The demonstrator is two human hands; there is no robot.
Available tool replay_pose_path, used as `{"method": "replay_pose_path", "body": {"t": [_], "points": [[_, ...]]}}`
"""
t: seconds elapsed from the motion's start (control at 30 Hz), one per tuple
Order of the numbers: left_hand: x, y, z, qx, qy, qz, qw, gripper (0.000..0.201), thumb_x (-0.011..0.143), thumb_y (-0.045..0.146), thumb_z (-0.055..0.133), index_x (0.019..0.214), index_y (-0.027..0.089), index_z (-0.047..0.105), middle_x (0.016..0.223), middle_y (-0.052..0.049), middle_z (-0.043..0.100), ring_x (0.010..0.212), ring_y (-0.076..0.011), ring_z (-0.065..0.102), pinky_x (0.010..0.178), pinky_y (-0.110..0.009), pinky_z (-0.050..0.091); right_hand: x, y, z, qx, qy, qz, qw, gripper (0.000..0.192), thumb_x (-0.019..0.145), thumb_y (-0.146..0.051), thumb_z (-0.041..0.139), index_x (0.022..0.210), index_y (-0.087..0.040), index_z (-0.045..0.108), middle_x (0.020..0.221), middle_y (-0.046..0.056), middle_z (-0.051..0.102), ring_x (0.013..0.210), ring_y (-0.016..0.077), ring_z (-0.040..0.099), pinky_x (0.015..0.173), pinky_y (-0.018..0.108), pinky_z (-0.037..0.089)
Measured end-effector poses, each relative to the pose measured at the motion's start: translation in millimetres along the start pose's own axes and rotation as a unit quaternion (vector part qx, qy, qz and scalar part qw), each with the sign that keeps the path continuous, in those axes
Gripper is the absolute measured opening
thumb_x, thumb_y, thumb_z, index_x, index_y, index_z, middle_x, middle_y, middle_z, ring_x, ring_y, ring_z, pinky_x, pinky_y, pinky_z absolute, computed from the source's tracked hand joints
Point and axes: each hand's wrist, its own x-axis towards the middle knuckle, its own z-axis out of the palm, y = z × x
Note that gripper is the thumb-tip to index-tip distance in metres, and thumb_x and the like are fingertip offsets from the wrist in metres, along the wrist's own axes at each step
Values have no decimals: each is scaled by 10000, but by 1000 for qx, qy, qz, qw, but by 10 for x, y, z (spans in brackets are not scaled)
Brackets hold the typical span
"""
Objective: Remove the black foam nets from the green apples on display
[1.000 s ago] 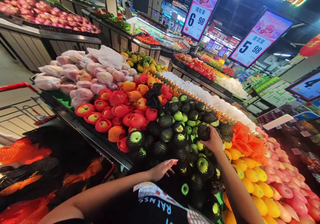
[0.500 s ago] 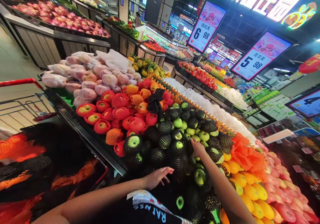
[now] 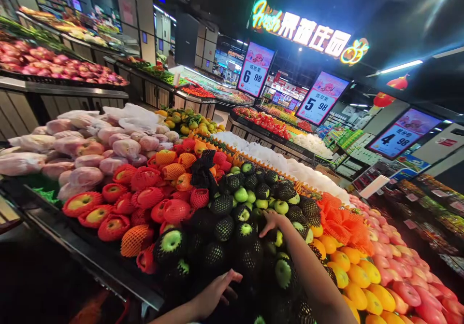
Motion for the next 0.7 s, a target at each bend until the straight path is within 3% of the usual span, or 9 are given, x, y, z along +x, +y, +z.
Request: {"method": "replay_pose_path", "body": {"t": [0.1,0.2,0.43,0.7], "points": [[28,-18,-28,-8,15,-7,1000,862,755,900,341,1161,212,665,1268,-119,609,948,-243,615,768,-368,478,102,14,-186,26,53,-48,997,630,834,-469,714,1383,-243,506,1340,96,580,1218,270,564,1008,415,467],[77,-34,-25,-9,27,-20,999,873,756,902,323,1140,194,660,1223,-117,619,908,-225,607,751,-349,471,189,-74,-196,11,91,-49,995,407,959,-369,595,1327,-206,543,1345,104,571,1187,257,580,1002,478,484],[160,-55,15,-30,37,-43,998,869,729,909,351,1078,177,660,1150,-103,625,821,-180,586,679,-292,427,329,-261,131,-66,42,-25,997,349,953,-358,618,1254,-186,589,1267,93,611,1086,234,630,918,455,548],[157,66,52,-24,56,-44,997,824,770,881,323,1043,188,675,1049,-77,653,809,-189,586,716,-312,446,521,-267,134,-133,29,-23,990,337,948,-360,625,1229,-175,603,1267,94,613,1114,244,619,942,474,533]]}}
